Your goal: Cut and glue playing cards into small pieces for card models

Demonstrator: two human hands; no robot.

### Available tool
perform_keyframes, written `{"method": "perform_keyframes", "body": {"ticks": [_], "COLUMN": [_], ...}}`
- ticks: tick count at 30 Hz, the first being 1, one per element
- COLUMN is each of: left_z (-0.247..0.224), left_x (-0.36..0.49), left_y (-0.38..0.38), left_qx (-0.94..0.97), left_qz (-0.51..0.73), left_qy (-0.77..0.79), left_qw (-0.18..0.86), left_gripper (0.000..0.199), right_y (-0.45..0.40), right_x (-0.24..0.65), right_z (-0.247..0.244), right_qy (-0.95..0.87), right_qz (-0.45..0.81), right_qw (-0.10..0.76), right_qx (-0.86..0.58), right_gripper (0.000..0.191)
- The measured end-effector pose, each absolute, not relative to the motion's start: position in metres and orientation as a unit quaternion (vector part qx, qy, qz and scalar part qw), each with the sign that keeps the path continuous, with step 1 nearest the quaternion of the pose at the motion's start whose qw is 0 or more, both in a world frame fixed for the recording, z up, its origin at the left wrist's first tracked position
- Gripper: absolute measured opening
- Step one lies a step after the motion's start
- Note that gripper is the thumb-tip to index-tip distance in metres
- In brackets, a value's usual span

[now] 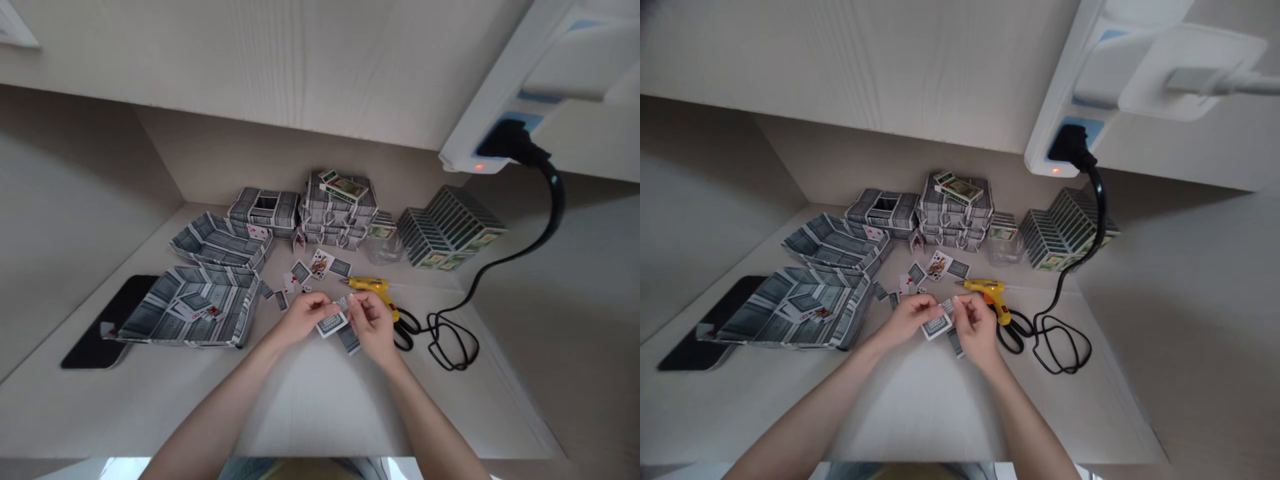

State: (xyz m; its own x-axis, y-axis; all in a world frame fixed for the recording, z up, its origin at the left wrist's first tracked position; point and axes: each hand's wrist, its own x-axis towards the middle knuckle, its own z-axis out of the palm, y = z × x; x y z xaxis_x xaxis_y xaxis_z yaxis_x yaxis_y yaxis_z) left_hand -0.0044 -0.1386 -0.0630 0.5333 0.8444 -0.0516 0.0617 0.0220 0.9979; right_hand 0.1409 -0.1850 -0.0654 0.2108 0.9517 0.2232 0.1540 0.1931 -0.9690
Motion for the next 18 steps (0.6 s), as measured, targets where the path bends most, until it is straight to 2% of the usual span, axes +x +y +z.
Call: {"method": "perform_keyframes", "body": {"ticks": [10,18], "left_z": [-0.0634,-0.0636], "left_x": [-0.0006,-0.0034], "left_y": [-0.1440,-0.1454], "left_qx": [0.684,0.682], "left_qz": [0.352,0.364], "left_qy": [0.382,0.371], "left_qw": [0.512,0.515], "left_gripper": [0.035,0.037], "right_y": [-0.1845,-0.1837], "right_x": [0.1365,0.1365], "right_z": [-0.0599,-0.0558], "right_qy": [-0.482,-0.469], "right_qz": [0.417,0.452], "right_qw": [0.583,0.578], "right_qx": [-0.505,-0.492], "right_gripper": [0.021,0.022]}}
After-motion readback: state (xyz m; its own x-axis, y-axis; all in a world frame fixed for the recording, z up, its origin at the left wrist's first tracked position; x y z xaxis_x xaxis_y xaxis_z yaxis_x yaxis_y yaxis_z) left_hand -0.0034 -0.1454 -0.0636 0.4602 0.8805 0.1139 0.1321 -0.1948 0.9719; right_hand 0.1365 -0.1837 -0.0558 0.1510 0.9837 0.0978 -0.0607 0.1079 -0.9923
